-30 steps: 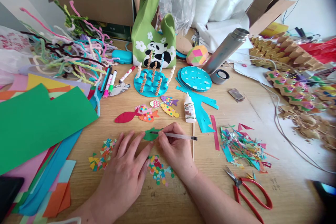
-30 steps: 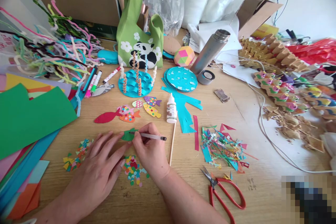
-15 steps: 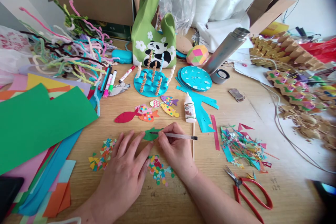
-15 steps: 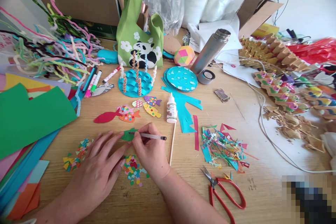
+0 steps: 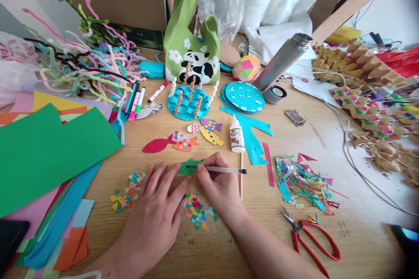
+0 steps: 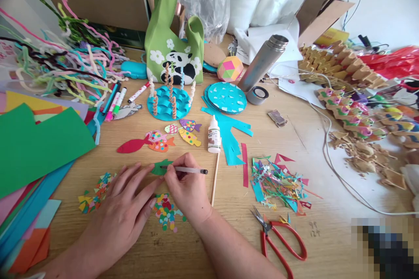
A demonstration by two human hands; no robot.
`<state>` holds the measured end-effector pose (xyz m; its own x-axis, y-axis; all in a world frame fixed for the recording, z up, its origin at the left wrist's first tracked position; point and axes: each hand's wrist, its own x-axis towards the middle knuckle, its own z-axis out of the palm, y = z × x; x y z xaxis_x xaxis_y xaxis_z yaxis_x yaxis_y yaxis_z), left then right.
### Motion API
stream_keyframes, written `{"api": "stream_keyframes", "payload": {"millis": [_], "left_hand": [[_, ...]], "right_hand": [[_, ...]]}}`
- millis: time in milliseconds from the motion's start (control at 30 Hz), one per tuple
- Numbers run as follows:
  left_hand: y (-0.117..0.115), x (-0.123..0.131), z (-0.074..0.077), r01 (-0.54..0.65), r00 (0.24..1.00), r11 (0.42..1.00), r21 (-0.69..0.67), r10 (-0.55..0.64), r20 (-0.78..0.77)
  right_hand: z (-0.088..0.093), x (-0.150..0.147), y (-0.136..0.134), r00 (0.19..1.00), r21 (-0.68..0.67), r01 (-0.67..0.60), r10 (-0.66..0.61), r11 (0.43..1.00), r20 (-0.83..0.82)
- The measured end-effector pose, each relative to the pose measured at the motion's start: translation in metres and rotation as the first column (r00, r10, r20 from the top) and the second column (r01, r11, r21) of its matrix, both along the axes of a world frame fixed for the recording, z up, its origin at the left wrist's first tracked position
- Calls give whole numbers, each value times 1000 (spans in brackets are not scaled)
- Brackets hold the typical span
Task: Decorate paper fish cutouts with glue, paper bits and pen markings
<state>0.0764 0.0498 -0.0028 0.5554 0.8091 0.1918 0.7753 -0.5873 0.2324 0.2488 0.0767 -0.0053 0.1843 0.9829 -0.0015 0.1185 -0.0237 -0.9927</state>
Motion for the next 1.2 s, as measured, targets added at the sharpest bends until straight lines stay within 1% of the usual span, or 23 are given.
{"api": "stream_keyframes", "payload": {"millis": [433,867,1200], "left_hand": [[-1,0,0,-5,1000,1000,1,5,-7],[-1,-1,0,-4,1000,1000,2,4,-2],[0,1,0,-15,1000,1000,-7,15,0]], "right_hand": [[-1,0,0,1000,-2,-1,1,1000,21],[3,1,0,999,15,8,-9,1000,32],[3,-1,0,1000,-7,-11,11,1000,24]]}}
